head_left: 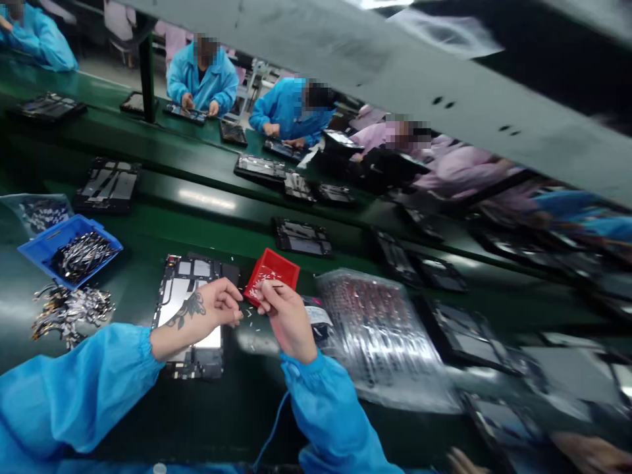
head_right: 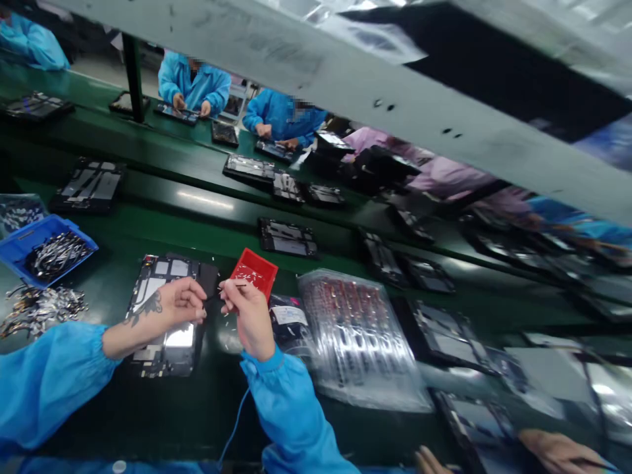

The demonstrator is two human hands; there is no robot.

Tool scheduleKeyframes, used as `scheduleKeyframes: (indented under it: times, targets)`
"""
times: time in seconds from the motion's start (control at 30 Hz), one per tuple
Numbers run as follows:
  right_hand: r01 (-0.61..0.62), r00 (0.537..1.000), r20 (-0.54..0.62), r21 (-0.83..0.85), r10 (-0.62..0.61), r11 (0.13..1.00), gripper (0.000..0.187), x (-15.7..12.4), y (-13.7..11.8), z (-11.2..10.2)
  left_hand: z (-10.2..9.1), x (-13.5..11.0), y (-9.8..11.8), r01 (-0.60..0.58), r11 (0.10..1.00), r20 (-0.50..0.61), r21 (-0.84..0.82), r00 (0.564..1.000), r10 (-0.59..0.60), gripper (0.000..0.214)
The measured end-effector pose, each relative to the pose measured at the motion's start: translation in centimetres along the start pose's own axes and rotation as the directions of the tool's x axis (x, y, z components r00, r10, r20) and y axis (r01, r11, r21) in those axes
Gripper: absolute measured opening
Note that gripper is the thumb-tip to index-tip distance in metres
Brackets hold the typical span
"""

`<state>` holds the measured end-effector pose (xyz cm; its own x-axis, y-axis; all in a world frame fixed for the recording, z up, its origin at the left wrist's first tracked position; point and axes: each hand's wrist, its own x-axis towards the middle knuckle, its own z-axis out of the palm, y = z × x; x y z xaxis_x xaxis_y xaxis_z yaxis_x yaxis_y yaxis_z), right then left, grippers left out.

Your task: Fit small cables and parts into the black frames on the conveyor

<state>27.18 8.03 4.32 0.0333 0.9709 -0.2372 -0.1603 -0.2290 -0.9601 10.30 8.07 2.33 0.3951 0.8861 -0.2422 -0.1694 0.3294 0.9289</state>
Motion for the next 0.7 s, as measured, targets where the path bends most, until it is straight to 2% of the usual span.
scheduleKeyframes:
  times: [0.07,0.13,0.23,0.3,0.37,0.4,0.43,0.47,0.5,0.57,0.63,0.7]
  targets:
    - [0.040,0.998,-0.036,-0.050,-0.042,0.998,0.036,0.8,-0.5,-1.2,1.0,1.6,0.1,-0.006,0.995,0.070,0.104,0.998,-0.002,0.043]
    - [0.044,0.999,0.005,-0.130,-0.044,0.991,0.034,1.3,-0.9,-2.3,1.9,3.1,0.3,-0.058,0.972,0.095,0.227,0.995,0.037,0.044]
    - [0.040,0.998,0.051,-0.191,-0.031,0.981,0.034,1.9,-1.3,-3.8,3.0,4.8,0.7,-0.145,0.925,0.091,0.351,0.989,0.120,0.024]
    - [0.051,0.998,0.052,-0.202,-0.042,0.978,0.035,2.2,-1.4,-4.4,3.5,5.6,0.9,-0.162,0.905,0.080,0.394,0.987,0.142,0.018]
    - [0.117,0.993,0.009,-0.214,-0.118,0.970,0.035,2.3,-1.3,-4.9,3.9,6.2,1.0,-0.165,0.897,0.056,0.411,0.986,0.156,0.016]
    - [0.183,0.979,-0.044,-0.245,-0.200,0.952,0.035,2.3,-1.1,-5.0,4.0,6.5,1.0,-0.164,0.896,0.040,0.412,0.986,0.162,0.017]
    - [0.268,0.945,-0.100,-0.313,-0.312,0.911,0.034,2.2,-0.9,-5.1,4.1,6.7,0.9,-0.163,0.896,0.023,0.414,0.985,0.169,0.018]
    - [0.358,0.888,-0.125,-0.420,-0.443,0.834,0.030,2.0,-0.7,-5.2,4.1,6.9,0.9,-0.162,0.895,0.004,0.416,0.984,0.176,0.019]
    - [0.436,0.815,-0.098,-0.547,-0.572,0.715,0.024,1.8,-0.5,-5.3,4.1,7.0,0.9,-0.162,0.892,-0.011,0.422,0.983,0.184,0.019]
    - [0.523,0.682,0.091,-0.755,-0.726,0.396,0.016,1.5,0.0,-5.4,4.1,7.2,0.9,-0.169,0.880,-0.028,0.444,0.979,0.203,0.019]
    - [0.549,0.622,0.302,-0.826,-0.722,0.127,0.021,1.2,0.3,-5.3,4.1,7.2,0.9,-0.189,0.855,-0.026,0.484,0.973,0.230,0.018]
    - [0.537,0.620,0.411,-0.843,-0.668,-0.020,0.026,1.2,0.3,-5.2,4.1,6.9,1.1,-0.217,0.821,-0.013,0.529,0.964,0.264,0.018]
